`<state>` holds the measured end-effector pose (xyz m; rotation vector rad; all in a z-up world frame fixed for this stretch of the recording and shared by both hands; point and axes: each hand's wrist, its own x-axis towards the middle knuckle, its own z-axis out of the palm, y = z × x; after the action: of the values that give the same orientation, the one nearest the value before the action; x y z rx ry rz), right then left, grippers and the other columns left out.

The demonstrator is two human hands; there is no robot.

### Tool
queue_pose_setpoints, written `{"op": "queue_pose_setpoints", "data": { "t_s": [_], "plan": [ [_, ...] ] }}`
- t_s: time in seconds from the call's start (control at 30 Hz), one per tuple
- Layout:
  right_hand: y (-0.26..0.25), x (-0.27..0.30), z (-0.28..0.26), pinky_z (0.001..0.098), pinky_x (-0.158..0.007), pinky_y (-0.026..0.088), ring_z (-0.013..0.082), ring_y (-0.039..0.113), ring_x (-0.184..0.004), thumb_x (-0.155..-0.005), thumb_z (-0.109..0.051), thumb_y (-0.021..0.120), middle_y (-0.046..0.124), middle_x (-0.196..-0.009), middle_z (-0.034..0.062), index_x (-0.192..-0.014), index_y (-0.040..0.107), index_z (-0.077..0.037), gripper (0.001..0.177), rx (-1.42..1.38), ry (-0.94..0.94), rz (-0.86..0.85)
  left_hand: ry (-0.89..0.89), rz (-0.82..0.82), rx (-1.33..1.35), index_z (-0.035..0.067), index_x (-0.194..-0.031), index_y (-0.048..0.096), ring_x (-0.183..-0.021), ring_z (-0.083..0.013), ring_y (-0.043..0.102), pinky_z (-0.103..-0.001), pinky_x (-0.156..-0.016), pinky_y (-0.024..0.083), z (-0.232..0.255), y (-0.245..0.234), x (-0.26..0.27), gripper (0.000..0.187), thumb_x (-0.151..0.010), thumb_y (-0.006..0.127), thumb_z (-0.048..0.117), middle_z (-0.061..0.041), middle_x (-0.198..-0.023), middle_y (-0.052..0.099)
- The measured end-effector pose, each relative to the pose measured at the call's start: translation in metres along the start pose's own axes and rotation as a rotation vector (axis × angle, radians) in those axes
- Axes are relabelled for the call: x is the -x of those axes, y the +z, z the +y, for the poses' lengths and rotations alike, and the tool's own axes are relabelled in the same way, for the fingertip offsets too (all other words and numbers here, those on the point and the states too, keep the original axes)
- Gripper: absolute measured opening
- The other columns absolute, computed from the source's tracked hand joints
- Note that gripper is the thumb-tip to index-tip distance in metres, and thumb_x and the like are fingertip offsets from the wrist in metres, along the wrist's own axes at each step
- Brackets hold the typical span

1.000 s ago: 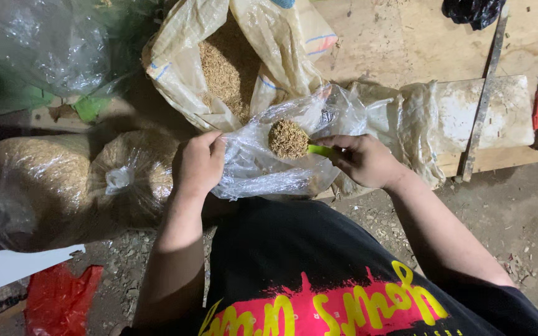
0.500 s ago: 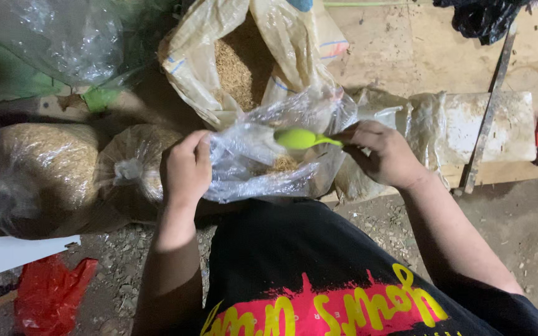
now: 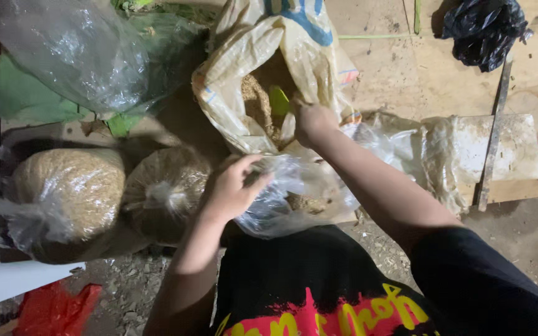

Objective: The person uses a green scoop to transfer grain from a large sack into a clear plastic bag. They repeatedly scoop and pour the grain, gradually filling the bag while keeping the sack open with one hand.

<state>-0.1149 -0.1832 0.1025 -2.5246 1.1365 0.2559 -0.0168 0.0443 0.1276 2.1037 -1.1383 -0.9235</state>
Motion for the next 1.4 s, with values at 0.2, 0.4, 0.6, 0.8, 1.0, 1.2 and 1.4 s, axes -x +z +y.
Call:
{"op": "queue_pose_setpoints", "data": {
  "t_s": [0.2,0.4,0.6,0.8,1.0,1.2,1.4],
  "plan": [
    [0.048,-0.072,0.024,0.0531,-0.091,0.053,0.0449,0.068,-0.105,-0.11,-0.034,0.037,0.07,-0.116,0.0247,-0.131,0.059,-0.01,0.04,-0.169,0.172,0.127,0.543,0.332,0.213,0.005,-0.146,0.053,-0.135,-0.0381,0.063,-0.044,-0.111,0.05,-0.016,0.032,-0.111,0.04,-0.108,0.058,0.016,-0.022,-0.142,0.064],
    [0.109,-0.081,0.035,0.0533,-0.089,0.054,0.044,0.069,-0.104,-0.102,-0.028,0.044,0.071,-0.113,0.0257,-0.126,0.061,-0.008,0.036,-0.089,0.197,0.002,0.27,0.232,-0.402,0.002,-0.149,0.038,-0.144,-0.0452,0.037,-0.047,-0.12,0.031,-0.062,0.058,-0.26,0.06,-0.093,0.059,0.008,-0.029,-0.156,0.039],
    [0.173,-0.07,0.037,0.0473,-0.084,0.055,0.0416,0.069,-0.098,-0.09,-0.018,0.055,0.071,-0.109,0.0246,-0.125,0.068,-0.006,0.039,-0.361,0.015,0.094,0.058,-0.039,-0.533,0.006,-0.157,0.025,-0.147,-0.0379,0.032,-0.05,-0.121,0.021,-0.086,0.037,-0.232,0.073,-0.09,0.053,0.001,-0.022,-0.159,0.033],
    [0.151,-0.045,0.04,0.0319,-0.068,0.053,0.0161,0.067,-0.073,-0.095,-0.02,0.06,0.076,-0.085,0.0073,-0.133,0.069,-0.012,0.04,-0.765,0.152,-0.021,0.056,-0.175,-0.31,0.013,-0.159,0.032,-0.139,-0.0351,0.05,-0.043,-0.117,0.039,-0.07,0.033,-0.218,0.066,-0.096,0.043,-0.004,-0.019,-0.155,0.046],
    [0.079,-0.008,0.025,0.0299,-0.061,0.048,0.0106,0.06,-0.063,-0.097,-0.029,0.068,0.07,-0.074,0.006,-0.127,0.075,-0.016,0.033,-0.764,0.2,0.054,0.456,0.053,0.008,0.003,-0.155,0.036,-0.14,-0.0383,0.049,-0.041,-0.12,0.038,-0.068,0.045,-0.23,0.067,-0.09,0.047,-0.011,-0.025,-0.151,0.049],
    [0.03,0.02,0.039,0.0275,-0.059,0.047,0.007,0.057,-0.064,-0.097,-0.023,0.068,0.069,-0.076,0.0018,-0.126,0.076,-0.013,0.031,-0.857,0.083,0.141,0.638,0.181,0.196,0.001,-0.139,0.055,-0.125,-0.0315,0.062,-0.039,-0.107,0.048,-0.015,0.002,-0.169,0.04,-0.099,0.061,0.003,-0.021,-0.135,0.065],
    [-0.015,0.057,0.059,0.0249,-0.061,0.048,0.0045,0.055,-0.065,-0.099,-0.025,0.067,0.069,-0.075,0.0006,-0.127,0.075,-0.014,0.031,-0.835,0.058,0.122,0.344,-0.09,-0.029,0.008,-0.098,0.072,-0.083,-0.0144,0.073,-0.029,-0.079,0.056,0.06,-0.035,-0.072,0.035,-0.097,0.073,0.043,-0.007,-0.094,0.079]
  ]
}}
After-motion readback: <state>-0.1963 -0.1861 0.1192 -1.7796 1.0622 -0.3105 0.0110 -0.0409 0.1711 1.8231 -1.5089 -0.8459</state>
